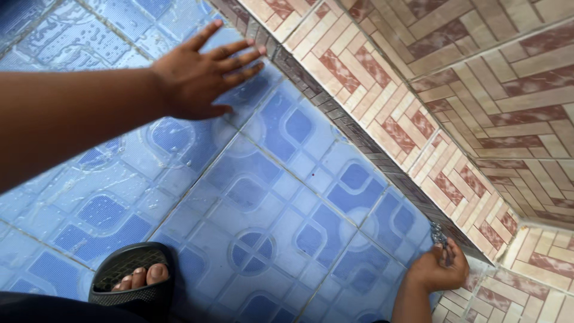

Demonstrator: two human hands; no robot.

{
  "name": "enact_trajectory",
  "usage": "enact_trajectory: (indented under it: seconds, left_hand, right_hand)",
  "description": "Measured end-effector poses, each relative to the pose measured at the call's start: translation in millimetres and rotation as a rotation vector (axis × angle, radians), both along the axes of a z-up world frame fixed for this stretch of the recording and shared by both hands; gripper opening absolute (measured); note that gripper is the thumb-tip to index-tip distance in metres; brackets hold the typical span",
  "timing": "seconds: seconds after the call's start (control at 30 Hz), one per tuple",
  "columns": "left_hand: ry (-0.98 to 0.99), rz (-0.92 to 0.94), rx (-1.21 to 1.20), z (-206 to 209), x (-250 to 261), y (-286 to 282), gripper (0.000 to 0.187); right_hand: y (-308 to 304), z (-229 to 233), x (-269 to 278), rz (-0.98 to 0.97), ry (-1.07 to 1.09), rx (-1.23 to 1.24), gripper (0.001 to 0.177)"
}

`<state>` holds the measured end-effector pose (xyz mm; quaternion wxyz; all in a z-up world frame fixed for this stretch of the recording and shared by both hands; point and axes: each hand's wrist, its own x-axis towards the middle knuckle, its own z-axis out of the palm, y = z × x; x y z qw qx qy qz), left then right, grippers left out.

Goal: The person cleans the edges of a tiled floor and the base of a tiled wall using a small scrubber and by wiping the area with their hands.

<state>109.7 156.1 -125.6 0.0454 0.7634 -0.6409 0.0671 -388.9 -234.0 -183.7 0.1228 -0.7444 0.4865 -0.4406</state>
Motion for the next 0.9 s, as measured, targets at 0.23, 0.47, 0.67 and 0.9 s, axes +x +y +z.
enact_trajectory:
  seconds: [0.23, 0.47, 0.67, 0.9]
  left_hand:
    - [-0.031, 0.218, 0.202, -21, 38, 31, 0.118]
    - [-0.081, 0.231, 0.327, 5, 35, 17, 0.119]
    - [-0.141, 0.242, 0.369, 5, 34, 13, 0.123]
    - [-0.104, 0.247, 0.326, -1, 33, 14, 0.124]
  right_hand:
    - [89, 20, 126, 0.335, 0.156, -0.073, 0.015]
    - [162, 65, 275, 0.828, 0.670, -0.582, 0.037]
    - [110, 100, 258, 1.078, 1.022, -0.936, 0.041]
    - [44, 133, 147, 0.912, 1.326, -0.973, 0.040]
